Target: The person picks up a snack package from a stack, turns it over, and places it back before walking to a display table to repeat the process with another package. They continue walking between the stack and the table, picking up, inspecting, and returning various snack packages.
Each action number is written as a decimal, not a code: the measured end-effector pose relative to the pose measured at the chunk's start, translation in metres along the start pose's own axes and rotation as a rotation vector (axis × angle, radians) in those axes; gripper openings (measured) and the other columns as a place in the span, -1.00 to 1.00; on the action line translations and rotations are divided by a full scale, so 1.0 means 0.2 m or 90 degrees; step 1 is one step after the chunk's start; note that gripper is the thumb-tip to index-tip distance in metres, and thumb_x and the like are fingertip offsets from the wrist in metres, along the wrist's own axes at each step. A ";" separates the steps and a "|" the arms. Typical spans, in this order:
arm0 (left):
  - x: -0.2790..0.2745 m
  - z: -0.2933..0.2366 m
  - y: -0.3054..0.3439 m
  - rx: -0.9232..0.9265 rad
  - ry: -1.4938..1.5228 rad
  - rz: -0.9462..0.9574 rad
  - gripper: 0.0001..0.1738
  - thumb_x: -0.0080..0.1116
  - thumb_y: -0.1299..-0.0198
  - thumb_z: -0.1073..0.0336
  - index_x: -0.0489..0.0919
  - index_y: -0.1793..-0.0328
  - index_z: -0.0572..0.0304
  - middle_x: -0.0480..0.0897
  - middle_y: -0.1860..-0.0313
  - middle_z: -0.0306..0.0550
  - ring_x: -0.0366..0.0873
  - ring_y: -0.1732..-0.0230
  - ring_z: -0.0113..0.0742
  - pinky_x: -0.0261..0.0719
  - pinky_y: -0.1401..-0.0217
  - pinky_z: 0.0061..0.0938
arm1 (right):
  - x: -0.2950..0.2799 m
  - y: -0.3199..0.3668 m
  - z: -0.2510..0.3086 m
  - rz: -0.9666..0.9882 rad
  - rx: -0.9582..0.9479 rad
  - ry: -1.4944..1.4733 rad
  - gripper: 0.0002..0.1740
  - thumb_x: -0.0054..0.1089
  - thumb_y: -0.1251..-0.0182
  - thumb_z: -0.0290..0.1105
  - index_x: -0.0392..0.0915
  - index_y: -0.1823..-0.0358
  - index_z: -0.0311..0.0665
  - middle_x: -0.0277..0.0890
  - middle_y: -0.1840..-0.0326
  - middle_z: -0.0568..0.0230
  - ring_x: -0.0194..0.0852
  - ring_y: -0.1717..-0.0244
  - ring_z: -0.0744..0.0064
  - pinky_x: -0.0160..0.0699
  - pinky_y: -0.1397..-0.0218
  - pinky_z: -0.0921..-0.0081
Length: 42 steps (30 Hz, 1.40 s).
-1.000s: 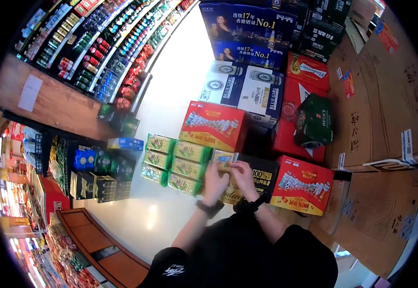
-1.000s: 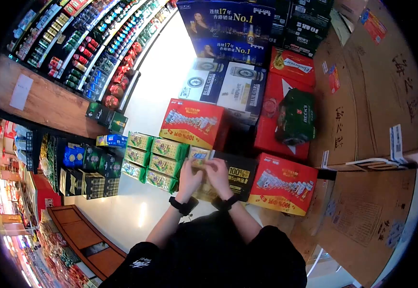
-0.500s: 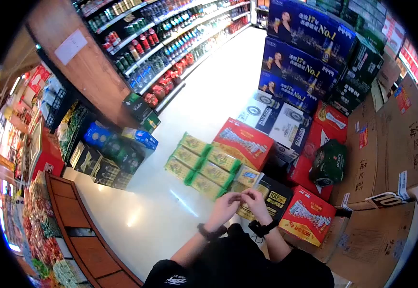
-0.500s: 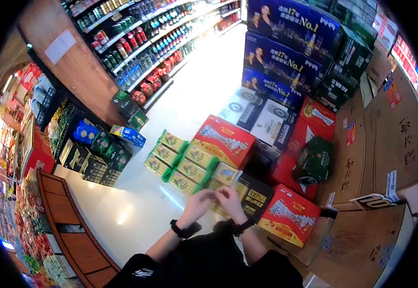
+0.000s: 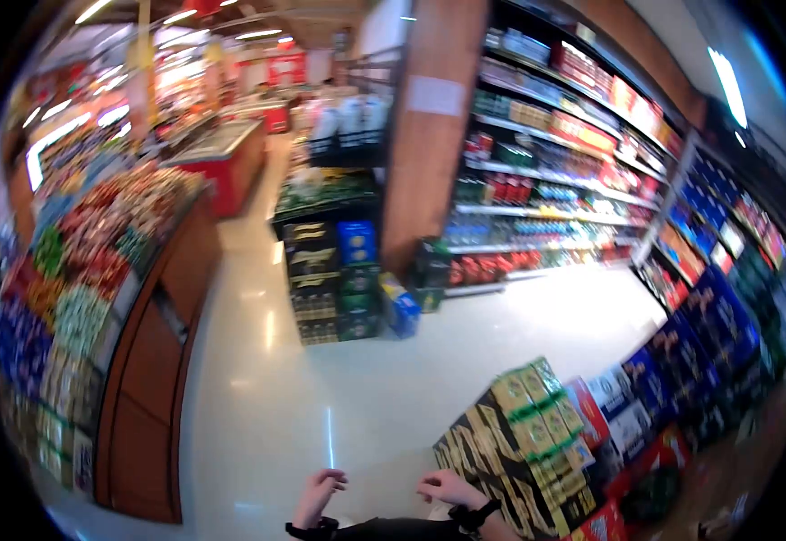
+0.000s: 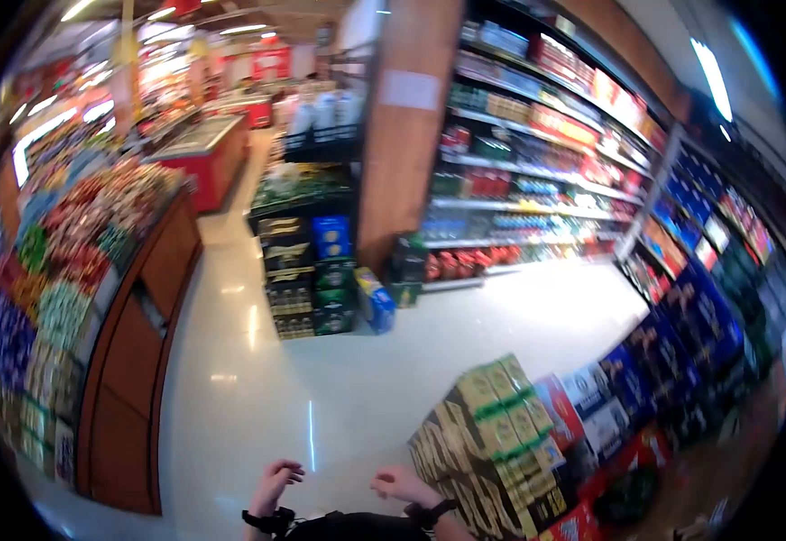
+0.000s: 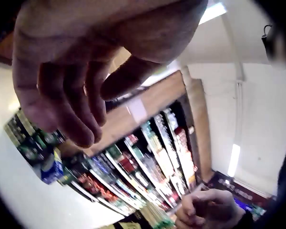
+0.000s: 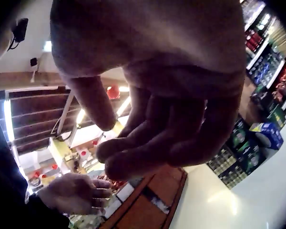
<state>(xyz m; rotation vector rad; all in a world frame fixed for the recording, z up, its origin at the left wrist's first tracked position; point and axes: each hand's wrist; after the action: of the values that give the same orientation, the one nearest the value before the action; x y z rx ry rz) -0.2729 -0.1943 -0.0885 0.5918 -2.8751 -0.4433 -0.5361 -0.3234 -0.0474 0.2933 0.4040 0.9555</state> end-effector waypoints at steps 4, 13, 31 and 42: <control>-0.45 0.01 0.24 0.010 0.054 -0.250 -0.69 -0.21 -0.11 0.47 0.54 0.12 0.36 0.62 0.29 -0.01 0.56 0.28 -0.30 0.48 0.16 -0.46 | 0.26 -0.33 0.23 0.087 -0.020 0.085 -0.77 0.09 -0.26 -0.30 0.57 0.35 -0.35 0.53 0.53 0.36 0.42 0.48 0.62 0.37 0.37 0.64; -0.91 0.18 0.60 0.091 0.211 -0.568 -0.70 -0.21 -0.07 0.49 0.56 0.17 0.32 0.63 0.31 -0.08 0.57 0.28 -0.36 0.44 0.19 -0.52 | 0.79 -0.83 0.64 0.278 -0.102 0.239 -0.74 0.10 -0.28 -0.33 0.55 0.16 -0.38 0.58 0.40 0.30 0.49 0.35 0.61 0.43 0.24 0.63; -1.66 -0.16 0.47 -0.001 0.232 -0.813 -0.72 -0.17 -0.15 0.45 0.57 0.15 0.31 0.64 0.27 -0.08 0.57 0.19 -0.35 0.45 0.10 -0.50 | 1.68 -2.07 1.20 0.505 -0.230 0.285 -0.77 0.07 -0.25 -0.39 0.57 0.18 -0.39 0.60 0.39 0.21 0.56 0.28 0.51 0.50 0.14 0.57; -2.16 -0.31 0.38 0.017 0.244 -0.851 -0.68 -0.20 -0.15 0.46 0.54 0.06 0.33 0.62 0.18 -0.04 0.57 0.12 -0.30 0.45 0.05 -0.49 | 2.22 -2.47 1.50 0.617 -0.258 0.269 -0.74 0.09 -0.23 -0.32 0.56 0.14 -0.33 0.62 0.29 0.20 0.57 0.25 0.47 0.50 0.15 0.51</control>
<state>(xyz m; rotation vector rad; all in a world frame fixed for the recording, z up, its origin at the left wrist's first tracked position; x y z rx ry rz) 0.1051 0.0326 -0.0514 2.2330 -1.7454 -0.3472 0.1879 -0.2417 -0.0756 -0.1198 0.4402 2.0347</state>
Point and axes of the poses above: each hand's wrist, its own y-axis away from the middle knuckle, its own x-axis out of the palm, z = x × y
